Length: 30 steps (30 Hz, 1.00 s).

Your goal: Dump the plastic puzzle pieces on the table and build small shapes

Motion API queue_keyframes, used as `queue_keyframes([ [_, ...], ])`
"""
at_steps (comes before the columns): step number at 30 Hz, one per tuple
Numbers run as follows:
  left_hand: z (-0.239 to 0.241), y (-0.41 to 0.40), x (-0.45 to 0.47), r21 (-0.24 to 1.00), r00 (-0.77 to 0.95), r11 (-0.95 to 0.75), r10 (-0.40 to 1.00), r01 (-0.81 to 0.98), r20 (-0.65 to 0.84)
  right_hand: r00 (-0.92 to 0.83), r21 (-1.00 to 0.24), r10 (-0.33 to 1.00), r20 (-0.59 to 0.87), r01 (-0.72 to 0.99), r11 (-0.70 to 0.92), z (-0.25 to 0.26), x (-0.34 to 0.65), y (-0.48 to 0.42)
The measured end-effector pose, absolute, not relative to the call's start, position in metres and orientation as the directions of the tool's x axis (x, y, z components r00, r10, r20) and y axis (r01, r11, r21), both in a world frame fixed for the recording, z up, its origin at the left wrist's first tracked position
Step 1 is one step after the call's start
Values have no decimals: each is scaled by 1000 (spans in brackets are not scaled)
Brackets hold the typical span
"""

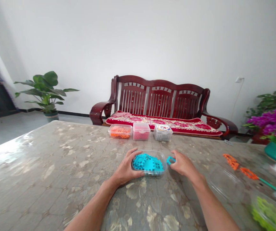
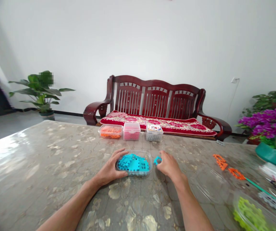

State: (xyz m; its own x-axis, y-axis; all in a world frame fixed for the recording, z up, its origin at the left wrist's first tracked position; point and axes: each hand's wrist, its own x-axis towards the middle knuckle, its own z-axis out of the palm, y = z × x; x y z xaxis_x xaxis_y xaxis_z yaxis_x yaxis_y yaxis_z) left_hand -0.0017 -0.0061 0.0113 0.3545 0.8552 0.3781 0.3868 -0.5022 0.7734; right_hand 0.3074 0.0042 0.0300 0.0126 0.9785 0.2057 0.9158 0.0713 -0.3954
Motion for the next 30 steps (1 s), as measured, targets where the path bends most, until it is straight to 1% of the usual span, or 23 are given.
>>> queue_keyframes([
  [2,11,-6,-2,773,358,-509,851,379,385,34,-458,979,200,887,63,46,301,2],
  [3,11,-6,-2,773,358,-512,849,375,389,21,-498,976,215,862,92,55,296,0],
  [5,10,-6,-2,773,357,-516,847,369,395,-42,-547,959,281,814,196,70,284,-4],
  [6,10,-6,-2,775,354,-515,847,366,396,-82,-546,944,319,799,253,76,277,-5],
  [8,10,-6,-2,780,345,-512,850,361,398,-173,-495,910,378,792,356,84,264,-7],
  [10,11,-7,-1,785,342,-507,852,356,395,-276,-410,880,387,803,433,86,254,-6],
  [12,12,-7,-1,789,345,-502,854,354,389,-374,-343,863,338,806,483,84,248,-3],
  [14,12,-8,0,790,347,-498,856,357,383,-439,-328,855,276,793,513,78,246,0],
  [16,12,-8,0,789,348,-496,858,364,379,-457,-356,851,258,774,524,72,247,3],
  [20,12,-8,-1,780,358,-498,856,378,373,-433,-402,857,280,758,514,66,247,1],
  [22,12,-9,-1,777,363,-497,856,387,367,-432,-379,859,273,773,509,66,245,-2],
  [27,13,-9,-1,768,372,-500,855,400,362,-490,-255,846,212,808,532,68,241,-10],
  [30,13,-9,-1,762,371,-501,855,411,362,-477,-228,855,205,826,516,67,239,-11],
])
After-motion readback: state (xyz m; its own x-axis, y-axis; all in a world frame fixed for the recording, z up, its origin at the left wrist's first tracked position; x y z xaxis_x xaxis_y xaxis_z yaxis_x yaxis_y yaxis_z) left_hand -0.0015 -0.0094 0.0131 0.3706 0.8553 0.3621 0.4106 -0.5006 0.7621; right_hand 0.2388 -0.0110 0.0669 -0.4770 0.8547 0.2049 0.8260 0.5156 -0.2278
